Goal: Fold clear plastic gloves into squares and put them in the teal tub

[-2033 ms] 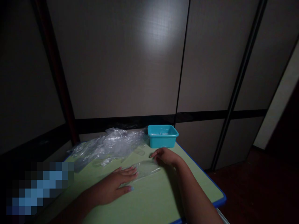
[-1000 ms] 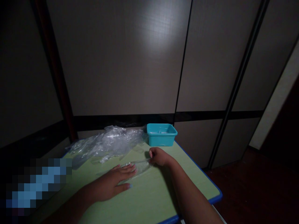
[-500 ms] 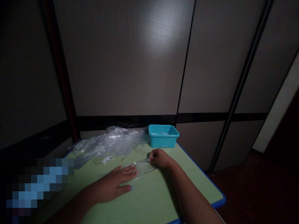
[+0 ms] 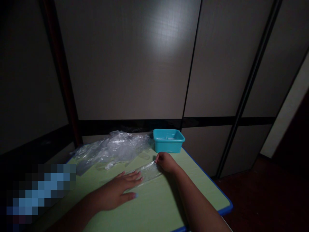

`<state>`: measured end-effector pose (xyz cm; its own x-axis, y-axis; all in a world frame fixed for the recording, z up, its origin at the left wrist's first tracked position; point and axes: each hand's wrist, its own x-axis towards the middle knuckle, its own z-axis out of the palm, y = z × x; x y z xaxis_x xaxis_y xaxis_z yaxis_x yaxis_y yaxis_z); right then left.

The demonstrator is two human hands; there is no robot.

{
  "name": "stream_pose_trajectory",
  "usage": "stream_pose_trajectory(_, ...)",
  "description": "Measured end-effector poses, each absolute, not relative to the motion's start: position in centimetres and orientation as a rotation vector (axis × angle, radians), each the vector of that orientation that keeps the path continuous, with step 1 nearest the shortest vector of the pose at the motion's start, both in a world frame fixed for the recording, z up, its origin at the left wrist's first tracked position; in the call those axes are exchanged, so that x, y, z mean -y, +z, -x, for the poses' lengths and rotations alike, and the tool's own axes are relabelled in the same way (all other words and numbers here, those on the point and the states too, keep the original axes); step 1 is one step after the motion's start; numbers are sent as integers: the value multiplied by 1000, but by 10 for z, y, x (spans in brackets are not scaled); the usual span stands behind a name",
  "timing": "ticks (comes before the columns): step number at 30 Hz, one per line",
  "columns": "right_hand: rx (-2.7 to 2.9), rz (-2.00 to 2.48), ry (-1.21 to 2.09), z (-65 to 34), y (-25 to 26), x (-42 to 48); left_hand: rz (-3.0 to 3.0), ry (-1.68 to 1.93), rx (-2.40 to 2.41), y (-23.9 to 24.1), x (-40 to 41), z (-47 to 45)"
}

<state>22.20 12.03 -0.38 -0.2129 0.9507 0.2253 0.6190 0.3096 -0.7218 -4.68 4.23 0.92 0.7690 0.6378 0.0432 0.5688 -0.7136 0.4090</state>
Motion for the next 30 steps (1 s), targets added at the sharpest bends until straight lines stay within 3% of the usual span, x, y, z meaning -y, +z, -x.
stream_pose_trajectory(17, 2002, 1599, 258, -206, -1, -114, -2643, 219, -926, 6, -40, 46)
stream_pose_trajectory(26, 2010, 1672, 170, -208, 1, -113, -2637, 808, -1123, 17, -50, 45)
stream_pose_trajectory(30, 2033, 1653, 176, -208, 1, -114, -2624, 866, -1133, 19, -56, 49)
